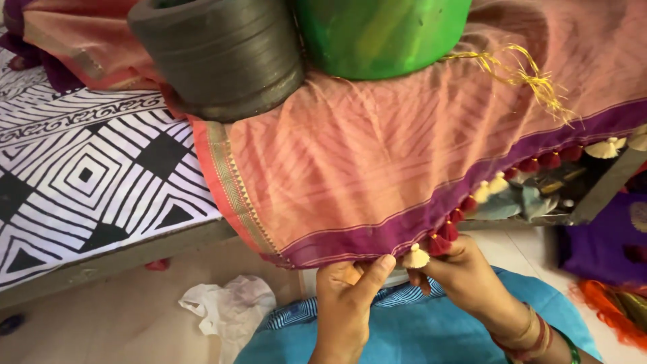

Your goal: Attaching tassels to the border of a saree by hand.

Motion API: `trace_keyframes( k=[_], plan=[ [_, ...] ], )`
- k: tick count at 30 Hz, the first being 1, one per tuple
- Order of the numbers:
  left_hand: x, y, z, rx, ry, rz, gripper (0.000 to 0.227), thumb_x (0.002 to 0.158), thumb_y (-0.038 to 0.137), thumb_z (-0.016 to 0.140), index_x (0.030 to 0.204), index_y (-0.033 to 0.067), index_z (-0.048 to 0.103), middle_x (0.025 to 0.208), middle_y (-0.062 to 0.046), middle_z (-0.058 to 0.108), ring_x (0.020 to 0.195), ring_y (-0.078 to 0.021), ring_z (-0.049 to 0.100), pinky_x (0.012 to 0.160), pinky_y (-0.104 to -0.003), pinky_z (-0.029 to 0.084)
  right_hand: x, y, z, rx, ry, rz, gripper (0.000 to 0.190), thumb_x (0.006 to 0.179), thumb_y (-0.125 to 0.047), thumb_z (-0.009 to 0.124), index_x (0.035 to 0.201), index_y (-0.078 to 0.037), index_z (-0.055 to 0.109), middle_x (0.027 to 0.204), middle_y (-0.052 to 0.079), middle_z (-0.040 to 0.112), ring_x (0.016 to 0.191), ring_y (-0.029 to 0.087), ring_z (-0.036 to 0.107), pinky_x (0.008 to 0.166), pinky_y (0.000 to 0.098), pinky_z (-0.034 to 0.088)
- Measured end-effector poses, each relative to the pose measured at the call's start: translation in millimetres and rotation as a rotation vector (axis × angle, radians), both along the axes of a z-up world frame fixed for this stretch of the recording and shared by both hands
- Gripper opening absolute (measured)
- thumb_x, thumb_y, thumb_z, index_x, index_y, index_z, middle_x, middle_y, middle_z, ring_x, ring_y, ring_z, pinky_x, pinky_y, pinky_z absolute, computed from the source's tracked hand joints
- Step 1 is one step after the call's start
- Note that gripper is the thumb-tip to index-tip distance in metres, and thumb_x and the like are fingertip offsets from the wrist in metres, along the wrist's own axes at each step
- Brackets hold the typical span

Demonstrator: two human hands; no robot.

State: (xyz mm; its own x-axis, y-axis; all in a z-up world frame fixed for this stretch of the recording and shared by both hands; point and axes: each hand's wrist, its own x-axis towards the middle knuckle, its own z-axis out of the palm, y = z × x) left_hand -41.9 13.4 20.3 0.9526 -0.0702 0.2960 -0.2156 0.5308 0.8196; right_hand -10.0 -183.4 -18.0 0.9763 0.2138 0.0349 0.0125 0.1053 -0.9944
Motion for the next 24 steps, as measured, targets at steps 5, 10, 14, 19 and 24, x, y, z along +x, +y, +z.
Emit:
trace_keyframes(
  k=[5, 10, 14, 19, 24],
  plan=[
    [-3, 2, 29, -0.056, 0.018, -0.18, 0.02, 0.097, 0.003, 0.062, 0.114, -0.0054, 0.069, 0.108, -0.014, 0.074, 0.094, -0.0198, 0.07, 0.089, -0.037, 0.057, -5, 3, 3, 0.081, -0.13, 0.021, 0.011, 0.094, -0.002, 0.064, 0.093, 0.003, 0.074, 0.074, 0.007, 0.07, 0.062, 0.016, 0.066, 0.052, 0.0306, 0.055],
    [-1, 2, 19, -0.1, 0.036, -0.22, 0.019, 0.1, 0.004, 0.062, 0.113, -0.0088, 0.068, 0.104, -0.014, 0.072, 0.091, -0.0213, 0.068, 0.084, -0.038, 0.057, -6, 4, 3, 0.093, -0.114, 0.019, 0.014, 0.095, -0.001, 0.062, 0.093, 0.003, 0.075, 0.077, 0.009, 0.071, 0.064, 0.017, 0.067, 0.056, 0.0318, 0.056],
    [-1, -2, 21, -0.075, 0.042, -0.214, 0.018, 0.1, 0.004, 0.061, 0.111, -0.0084, 0.068, 0.1, -0.013, 0.072, 0.082, -0.0194, 0.065, 0.074, -0.037, 0.056, -13, 8, 13, 0.116, -0.208, 0.045, 0.013, 0.094, 0.001, 0.061, 0.096, 0.003, 0.075, 0.079, 0.009, 0.073, 0.071, 0.018, 0.071, 0.064, 0.0325, 0.06],
    [5, -10, 4, -0.109, 0.082, -0.207, 0.023, 0.103, 0.014, 0.06, 0.104, -0.0066, 0.07, 0.087, -0.009, 0.069, 0.07, -0.0169, 0.06, 0.062, -0.034, 0.051, -16, 24, 24, 0.092, -0.185, -0.004, 0.011, 0.092, 0.002, 0.067, 0.101, 0.004, 0.073, 0.077, 0.011, 0.074, 0.069, 0.02, 0.073, 0.063, 0.0335, 0.061],
    [11, -18, -22, -0.167, 0.153, -0.17, 0.03, 0.105, 0.018, 0.066, 0.109, -0.0095, 0.077, 0.078, -0.004, 0.064, 0.067, -0.0105, 0.052, 0.055, -0.028, 0.043, -31, 33, 49, 0.304, -0.069, -0.004, 0.015, 0.092, 0.001, 0.07, 0.105, 0.007, 0.066, 0.085, 0.014, 0.074, 0.072, 0.023, 0.073, 0.061, 0.0356, 0.061]
  ],
)
